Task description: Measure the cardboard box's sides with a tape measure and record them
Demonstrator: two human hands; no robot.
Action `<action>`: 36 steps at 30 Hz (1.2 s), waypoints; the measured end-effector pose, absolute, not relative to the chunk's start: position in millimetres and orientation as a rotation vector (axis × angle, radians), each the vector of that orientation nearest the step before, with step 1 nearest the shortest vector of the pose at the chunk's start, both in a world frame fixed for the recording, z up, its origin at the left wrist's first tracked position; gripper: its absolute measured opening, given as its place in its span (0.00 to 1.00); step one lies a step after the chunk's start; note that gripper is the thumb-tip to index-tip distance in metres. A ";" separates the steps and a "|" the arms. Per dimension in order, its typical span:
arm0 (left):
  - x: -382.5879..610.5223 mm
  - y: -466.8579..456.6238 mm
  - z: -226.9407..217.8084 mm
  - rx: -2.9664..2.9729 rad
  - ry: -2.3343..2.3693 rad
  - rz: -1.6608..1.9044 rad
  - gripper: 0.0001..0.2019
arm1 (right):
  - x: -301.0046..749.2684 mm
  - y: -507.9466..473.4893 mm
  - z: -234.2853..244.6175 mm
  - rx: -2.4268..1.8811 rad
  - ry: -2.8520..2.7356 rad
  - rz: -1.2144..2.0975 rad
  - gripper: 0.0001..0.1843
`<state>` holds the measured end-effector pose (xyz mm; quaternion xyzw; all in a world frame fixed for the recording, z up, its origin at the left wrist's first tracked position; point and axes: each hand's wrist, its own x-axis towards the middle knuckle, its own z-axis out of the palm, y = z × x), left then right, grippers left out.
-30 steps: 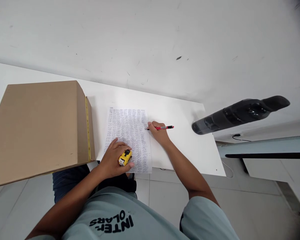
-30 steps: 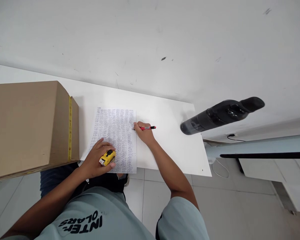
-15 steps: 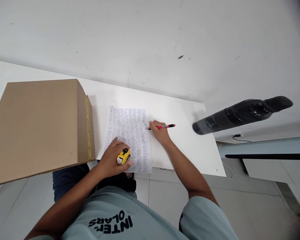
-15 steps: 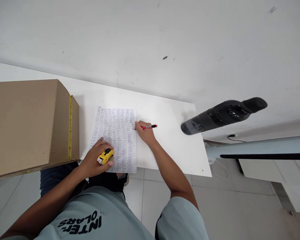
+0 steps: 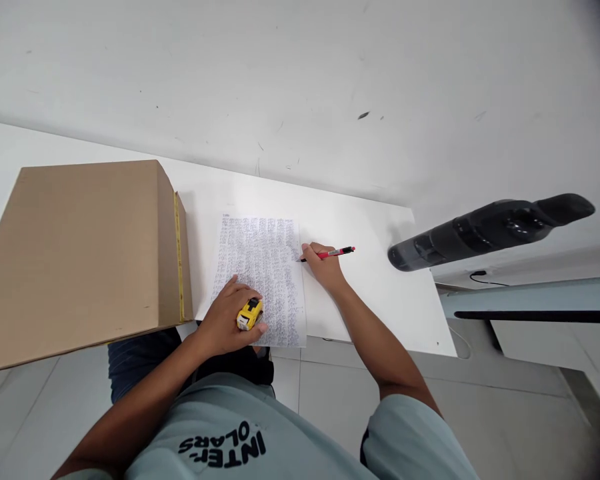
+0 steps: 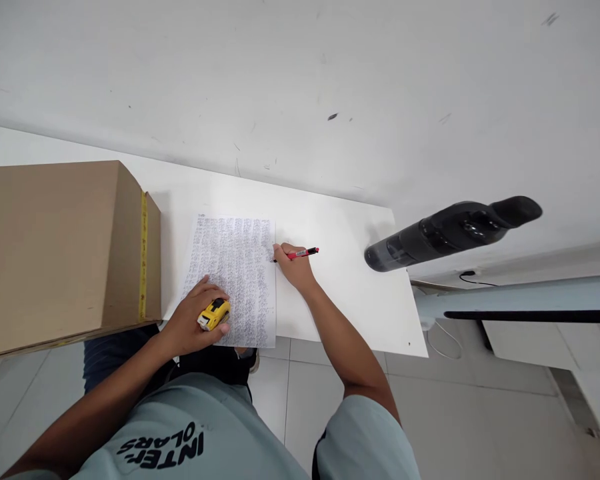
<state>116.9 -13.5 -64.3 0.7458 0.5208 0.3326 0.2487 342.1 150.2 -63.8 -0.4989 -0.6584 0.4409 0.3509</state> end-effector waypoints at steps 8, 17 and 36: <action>116.8 -14.1 -63.6 2.021 1.425 0.896 0.19 | 343.2 148.3 -63.8 -1.307 -1.669 1.097 0.26; 118.1 -14.2 -63.6 2.021 1.422 0.853 0.19 | 345.9 150.3 -65.3 -1.328 -1.676 1.127 0.25; 120.1 -16.8 -66.6 2.044 1.436 0.857 0.20 | 345.9 149.4 -75.1 -1.382 -1.705 0.941 0.24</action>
